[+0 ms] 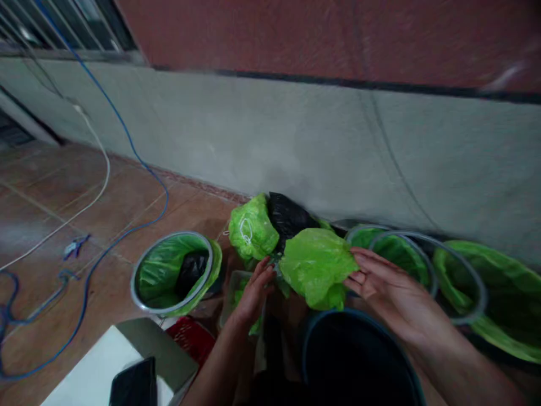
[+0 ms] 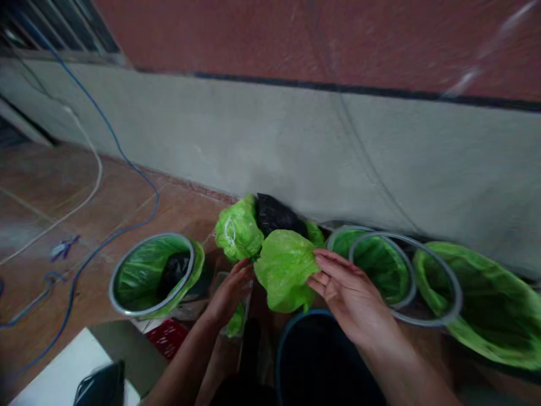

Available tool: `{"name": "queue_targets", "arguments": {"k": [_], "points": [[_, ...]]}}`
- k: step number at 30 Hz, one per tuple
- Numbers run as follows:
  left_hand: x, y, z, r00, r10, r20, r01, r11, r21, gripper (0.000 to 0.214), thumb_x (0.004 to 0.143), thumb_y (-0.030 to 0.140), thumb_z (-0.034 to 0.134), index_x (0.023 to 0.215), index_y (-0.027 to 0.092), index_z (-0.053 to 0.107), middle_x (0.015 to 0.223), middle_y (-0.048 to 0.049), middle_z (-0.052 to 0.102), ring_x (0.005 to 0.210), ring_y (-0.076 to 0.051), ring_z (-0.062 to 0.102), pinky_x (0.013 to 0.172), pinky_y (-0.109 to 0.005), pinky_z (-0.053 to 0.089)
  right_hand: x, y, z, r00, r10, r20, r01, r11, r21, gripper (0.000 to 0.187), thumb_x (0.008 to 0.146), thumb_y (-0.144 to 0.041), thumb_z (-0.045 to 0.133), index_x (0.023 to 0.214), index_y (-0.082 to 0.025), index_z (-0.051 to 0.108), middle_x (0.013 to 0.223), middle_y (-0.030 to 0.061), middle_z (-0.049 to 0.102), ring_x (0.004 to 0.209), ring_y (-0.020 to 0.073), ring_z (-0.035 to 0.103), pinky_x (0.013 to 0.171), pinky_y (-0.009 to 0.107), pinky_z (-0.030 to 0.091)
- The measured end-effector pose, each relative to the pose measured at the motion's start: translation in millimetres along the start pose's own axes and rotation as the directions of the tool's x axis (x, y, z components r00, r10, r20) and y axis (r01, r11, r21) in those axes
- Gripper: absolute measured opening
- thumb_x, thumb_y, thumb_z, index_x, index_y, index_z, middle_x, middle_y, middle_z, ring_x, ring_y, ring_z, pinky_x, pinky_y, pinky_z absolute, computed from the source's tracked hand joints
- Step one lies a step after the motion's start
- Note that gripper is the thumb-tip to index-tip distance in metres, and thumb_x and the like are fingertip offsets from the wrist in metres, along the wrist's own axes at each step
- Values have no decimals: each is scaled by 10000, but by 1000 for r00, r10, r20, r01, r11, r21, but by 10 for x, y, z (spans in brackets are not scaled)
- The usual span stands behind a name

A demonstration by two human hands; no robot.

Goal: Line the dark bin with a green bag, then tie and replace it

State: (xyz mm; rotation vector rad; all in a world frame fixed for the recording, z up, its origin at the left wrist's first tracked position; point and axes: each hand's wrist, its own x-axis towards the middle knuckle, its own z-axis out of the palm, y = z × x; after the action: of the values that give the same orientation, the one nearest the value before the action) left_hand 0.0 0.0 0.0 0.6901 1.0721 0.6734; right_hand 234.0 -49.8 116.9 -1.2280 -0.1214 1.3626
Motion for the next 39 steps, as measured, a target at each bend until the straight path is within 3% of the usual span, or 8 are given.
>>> {"name": "queue_targets", "arguments": {"k": [6, 11, 14, 18, 23, 29, 34, 39], "points": [[-900, 663, 975, 874, 325, 361, -422, 876, 235, 758, 813, 582, 678, 1464, 267, 452, 1547, -94, 436, 1422, -320, 387, 1171, -458, 314, -881, -429, -227, 983, -177, 41, 174, 982, 80, 381, 543, -258, 927, 885, -209, 767, 804, 14, 728, 702, 137, 666, 700, 277, 598], [-1422, 622, 1519, 757, 411, 509, -641, 622, 451, 444, 772, 420, 749, 1150, 196, 688, 1179, -85, 688, 1118, -271, 606, 1019, -385, 449, -1402, -574, -568, 949, -305, 78, 300, 951, 69, 386, 589, -279, 907, 940, -211, 763, 815, 12, 725, 720, 134, 668, 717, 259, 580], [-1430, 445, 1747, 818, 340, 464, -546, 713, 440, 315, 836, 465, 635, 801, 163, 716, 779, -42, 694, 777, -203, 632, 737, -300, 496, -1491, -490, -849, 917, -394, 65, 395, 919, 0, 510, 642, -354, 883, 1114, -256, 717, 1008, 25, 737, 878, 163, 688, 759, 261, 564], [-1274, 255, 1956, 881, 344, 323, -431, 866, 253, 299, 778, 459, 665, 767, 162, 692, 692, -10, 654, 646, -147, 570, 645, -258, 447, -1450, -195, -1196, 933, -360, -9, 355, 922, -158, 684, 689, -472, 835, 1303, -300, 589, 1231, 56, 689, 1054, 231, 673, 808, 329, 562], [-1081, 56, 2064, 925, 246, 289, -297, 944, 146, 321, 659, 461, 764, 758, 166, 686, 659, 13, 643, 588, -121, 541, 626, -249, 426, -1346, 76, -1401, 948, -263, 177, 317, 813, -489, 434, 672, -357, 773, 1058, -176, 692, 818, 50, 733, 744, 220, 680, 707, 346, 532], [-884, 39, 2139, 973, 195, 127, -198, 980, 16, 369, 551, 380, 853, 810, 171, 692, 776, 0, 716, 716, -149, 632, 721, -265, 481, -1131, -101, -1641, 895, -434, 105, 419, 736, -531, 300, 739, -472, 653, 761, -173, 672, 632, 4, 633, 590, 147, 569, 609, 285, 444], [-847, 62, 2240, 963, 143, 228, -126, 988, -85, 398, 589, 373, 842, 902, 172, 702, 921, -37, 750, 874, -201, 683, 830, -310, 502, -1235, -146, -1574, 919, -358, 164, 388, 750, -536, 423, 824, -599, 593, 770, -181, 639, 722, 9, 640, 689, 156, 579, 643, 279, 441], [-825, -113, 2274, 927, 273, 255, -284, 959, 6, 344, 670, 415, 797, 895, 168, 714, 900, -28, 750, 821, -171, 668, 792, -277, 490, -1301, -12, -1378, 914, -263, 308, 383, 808, -448, 373, 796, -548, 668, 892, -187, 666, 867, 36, 696, 792, 183, 623, 712, 300, 486]]}}
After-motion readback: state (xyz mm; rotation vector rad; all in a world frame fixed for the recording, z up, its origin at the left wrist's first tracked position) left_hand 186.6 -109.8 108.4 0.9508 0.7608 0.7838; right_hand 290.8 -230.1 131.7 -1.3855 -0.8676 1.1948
